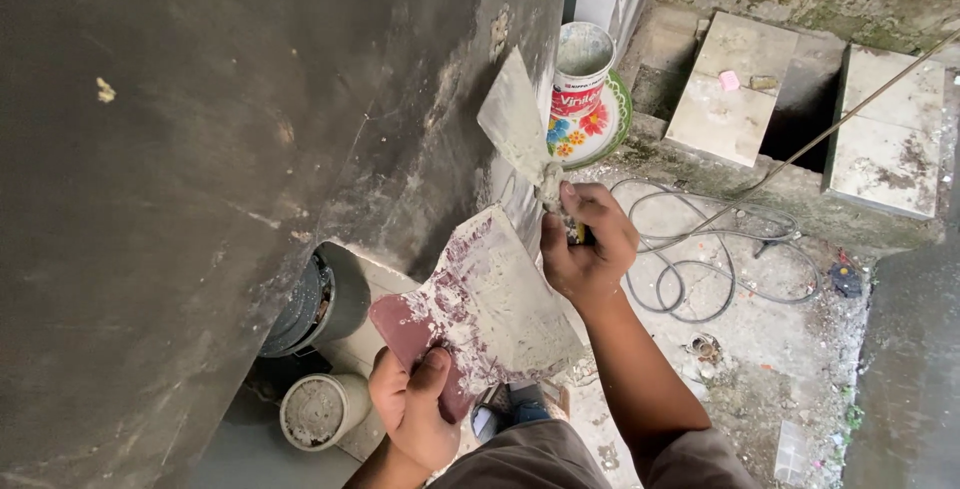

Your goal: The person scrapes and mixes putty between two putty knives and applies the putty onto the concrete wall surface using a putty knife.

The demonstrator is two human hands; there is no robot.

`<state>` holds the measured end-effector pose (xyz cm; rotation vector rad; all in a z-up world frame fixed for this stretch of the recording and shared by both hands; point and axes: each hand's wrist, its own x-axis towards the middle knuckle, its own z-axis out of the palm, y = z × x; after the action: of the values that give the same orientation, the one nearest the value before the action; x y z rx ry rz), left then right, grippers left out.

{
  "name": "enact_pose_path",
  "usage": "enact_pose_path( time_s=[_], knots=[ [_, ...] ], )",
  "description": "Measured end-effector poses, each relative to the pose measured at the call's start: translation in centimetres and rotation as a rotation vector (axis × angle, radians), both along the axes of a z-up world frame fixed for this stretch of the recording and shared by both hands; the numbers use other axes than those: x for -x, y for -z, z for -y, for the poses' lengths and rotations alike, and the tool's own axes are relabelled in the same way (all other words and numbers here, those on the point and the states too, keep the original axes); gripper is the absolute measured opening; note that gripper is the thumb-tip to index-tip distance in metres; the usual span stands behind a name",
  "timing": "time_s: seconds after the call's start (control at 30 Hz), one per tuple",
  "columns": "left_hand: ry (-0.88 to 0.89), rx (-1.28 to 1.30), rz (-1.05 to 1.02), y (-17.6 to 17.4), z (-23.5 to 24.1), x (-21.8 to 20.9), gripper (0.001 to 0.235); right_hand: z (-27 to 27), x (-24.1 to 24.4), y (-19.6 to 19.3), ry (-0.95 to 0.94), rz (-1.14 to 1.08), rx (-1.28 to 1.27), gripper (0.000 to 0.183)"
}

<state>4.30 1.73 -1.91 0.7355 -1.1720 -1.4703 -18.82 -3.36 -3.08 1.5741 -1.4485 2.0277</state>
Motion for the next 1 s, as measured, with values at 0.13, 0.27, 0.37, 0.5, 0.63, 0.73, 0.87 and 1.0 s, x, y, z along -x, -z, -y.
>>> enact_pose_path(
  time_s=[0.13,0.27,0.37,0.5,0.63,0.73,0.87,1.0],
  knots=[
    [0.012,-0.059,-0.055,-0.3,-0.3,0.1,0.031,0.8,0.0,0.1,-0.048,0.027,-0.032,0.020],
    [0.031,-0.054,-0.066,-0.9,0.1,0.0,0.032,-0.1,-0.5,0.2,-0.044,0.028,-0.043,0.020],
    [0.031,-0.063,-0.114,-0.5,0.1,0.0,0.033,-0.1,-0.5,0.4,-0.047,0.080,-0.011,0.020],
    [0.023,-0.022,-0.116,0.4,-0.3,-0.2,0.032,0.7,-0.6,0.5,-0.045,0.042,-0.022,0.021],
    [0.005,-0.019,-0.102,-0.1,-0.3,-0.3,0.034,0.2,-1.0,0.6,-0.089,0.050,-0.007,0.019],
    [-0.019,-0.024,-0.079,0.0,-0.5,-0.5,0.034,0.0,-1.0,0.7,-0.089,0.109,0.007,0.018],
    [0.010,-0.029,-0.100,0.1,-0.6,-0.6,0.033,0.7,-1.4,0.6,-0.079,0.071,-0.015,0.019],
    [0.011,-0.014,-0.122,0.0,-0.7,-0.7,0.034,0.1,-1.8,0.7,-0.140,0.120,0.010,0.019]
  ],
)
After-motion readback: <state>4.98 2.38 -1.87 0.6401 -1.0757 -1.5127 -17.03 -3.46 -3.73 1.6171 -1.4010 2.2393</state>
